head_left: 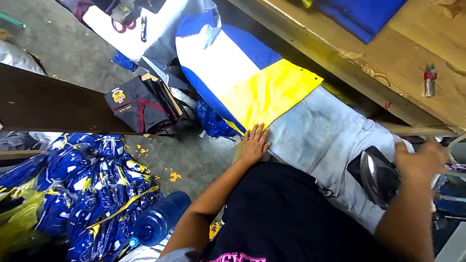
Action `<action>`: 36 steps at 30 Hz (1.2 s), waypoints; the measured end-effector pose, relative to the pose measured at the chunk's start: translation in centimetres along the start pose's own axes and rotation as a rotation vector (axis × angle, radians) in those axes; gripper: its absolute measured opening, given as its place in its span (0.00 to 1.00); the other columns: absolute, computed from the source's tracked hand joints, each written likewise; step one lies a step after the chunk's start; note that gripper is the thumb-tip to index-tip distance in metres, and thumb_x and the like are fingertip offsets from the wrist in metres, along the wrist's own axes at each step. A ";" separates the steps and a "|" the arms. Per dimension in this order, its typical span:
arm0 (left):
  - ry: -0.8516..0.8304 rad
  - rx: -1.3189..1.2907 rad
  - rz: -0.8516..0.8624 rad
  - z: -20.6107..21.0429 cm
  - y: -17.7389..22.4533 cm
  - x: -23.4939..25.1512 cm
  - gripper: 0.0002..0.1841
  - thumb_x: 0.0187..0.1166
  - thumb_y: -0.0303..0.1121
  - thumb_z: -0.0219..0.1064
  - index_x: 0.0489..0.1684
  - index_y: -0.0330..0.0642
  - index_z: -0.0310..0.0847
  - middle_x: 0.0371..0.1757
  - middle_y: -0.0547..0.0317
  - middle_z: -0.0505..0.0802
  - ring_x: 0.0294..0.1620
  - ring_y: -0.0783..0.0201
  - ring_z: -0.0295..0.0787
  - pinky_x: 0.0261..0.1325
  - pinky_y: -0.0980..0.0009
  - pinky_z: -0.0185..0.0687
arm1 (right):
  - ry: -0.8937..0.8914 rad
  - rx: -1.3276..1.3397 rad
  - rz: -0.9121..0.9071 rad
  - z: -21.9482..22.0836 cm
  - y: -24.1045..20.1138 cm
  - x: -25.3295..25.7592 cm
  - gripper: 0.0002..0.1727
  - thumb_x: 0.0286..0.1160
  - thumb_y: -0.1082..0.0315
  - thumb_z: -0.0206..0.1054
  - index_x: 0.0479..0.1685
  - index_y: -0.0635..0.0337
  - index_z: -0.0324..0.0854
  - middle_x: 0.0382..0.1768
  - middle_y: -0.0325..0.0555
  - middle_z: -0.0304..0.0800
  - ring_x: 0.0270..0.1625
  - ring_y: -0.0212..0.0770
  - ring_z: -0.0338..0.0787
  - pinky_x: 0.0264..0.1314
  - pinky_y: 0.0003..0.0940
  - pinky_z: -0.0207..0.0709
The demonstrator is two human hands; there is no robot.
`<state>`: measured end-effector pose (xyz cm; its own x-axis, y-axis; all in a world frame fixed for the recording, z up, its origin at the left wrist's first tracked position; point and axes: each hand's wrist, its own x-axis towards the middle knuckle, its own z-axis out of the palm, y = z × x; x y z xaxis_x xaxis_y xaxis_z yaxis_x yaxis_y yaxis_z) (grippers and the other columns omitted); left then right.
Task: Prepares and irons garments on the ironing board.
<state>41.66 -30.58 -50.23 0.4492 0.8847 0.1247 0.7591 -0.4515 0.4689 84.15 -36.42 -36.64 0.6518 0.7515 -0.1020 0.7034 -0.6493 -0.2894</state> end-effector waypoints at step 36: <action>-0.075 -0.130 -0.195 -11.5 -13.1 8.7 0.25 0.89 0.39 0.59 0.79 0.32 0.75 0.86 0.29 0.70 0.87 0.28 0.62 0.82 0.26 0.51 | -0.414 0.035 -0.282 2.2 -18.2 -7.3 0.29 0.90 0.50 0.60 0.72 0.68 0.75 0.44 0.77 0.88 0.47 0.76 0.88 0.52 0.77 0.75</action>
<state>30.19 -15.62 -45.28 0.3372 0.9405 -0.0424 0.7699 -0.2495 0.5873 65.97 -29.89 -32.73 0.2651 0.8851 -0.3825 0.8215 -0.4151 -0.3910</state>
